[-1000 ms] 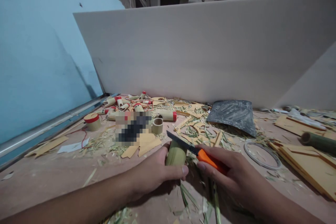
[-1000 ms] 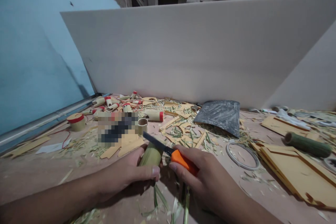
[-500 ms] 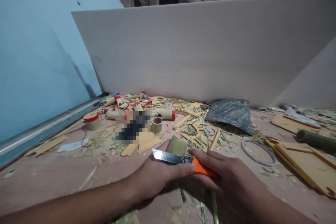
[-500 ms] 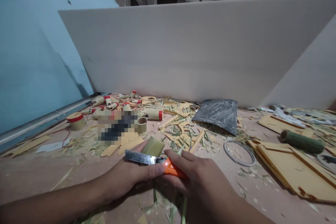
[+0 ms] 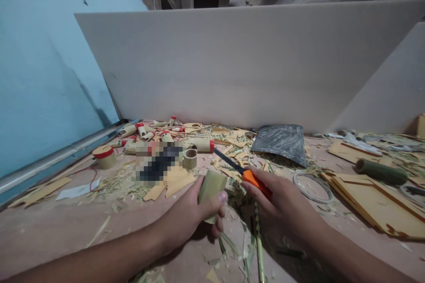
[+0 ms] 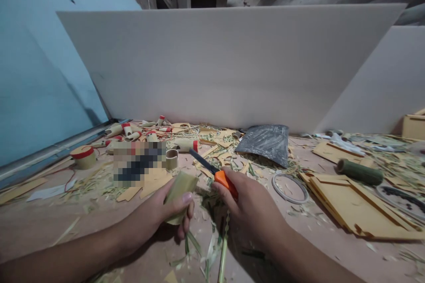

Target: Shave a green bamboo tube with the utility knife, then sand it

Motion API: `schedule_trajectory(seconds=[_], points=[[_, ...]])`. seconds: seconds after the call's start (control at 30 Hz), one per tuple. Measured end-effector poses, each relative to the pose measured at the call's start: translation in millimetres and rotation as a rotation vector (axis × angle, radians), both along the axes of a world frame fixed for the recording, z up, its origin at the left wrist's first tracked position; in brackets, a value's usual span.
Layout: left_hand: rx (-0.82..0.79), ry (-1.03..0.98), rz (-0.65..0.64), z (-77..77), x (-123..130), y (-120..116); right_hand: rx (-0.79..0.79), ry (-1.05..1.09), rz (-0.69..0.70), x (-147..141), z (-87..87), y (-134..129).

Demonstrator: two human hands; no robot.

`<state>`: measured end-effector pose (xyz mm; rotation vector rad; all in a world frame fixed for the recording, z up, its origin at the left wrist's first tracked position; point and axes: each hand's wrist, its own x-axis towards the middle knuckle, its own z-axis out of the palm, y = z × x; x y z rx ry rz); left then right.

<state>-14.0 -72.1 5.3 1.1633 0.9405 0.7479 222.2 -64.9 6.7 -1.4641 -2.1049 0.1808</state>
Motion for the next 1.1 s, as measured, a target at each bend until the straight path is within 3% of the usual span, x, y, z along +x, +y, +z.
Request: schedule_trajectory(seconds=[0.2, 0.47, 0.83, 1.1], points=[[0.027, -0.045, -0.044, 1.8, -4.2, 3.8, -0.135, 0.126, 0.081, -5.1, 4.2, -11.2], [-0.259, -0.047, -0.091, -2.1, -6.2, 9.3, -0.235, 0.202, 0.083, -4.7, -4.9, -8.2], [-0.121, -0.141, -0.046, 0.5, -8.2, 7.7, -0.299, 0.254, 0.116, -4.6, -7.0, -10.6], [-0.135, 0.003, -0.033, 3.6, -8.0, 7.6, -0.319, 0.228, 0.231, -7.6, -1.1, -15.8]])
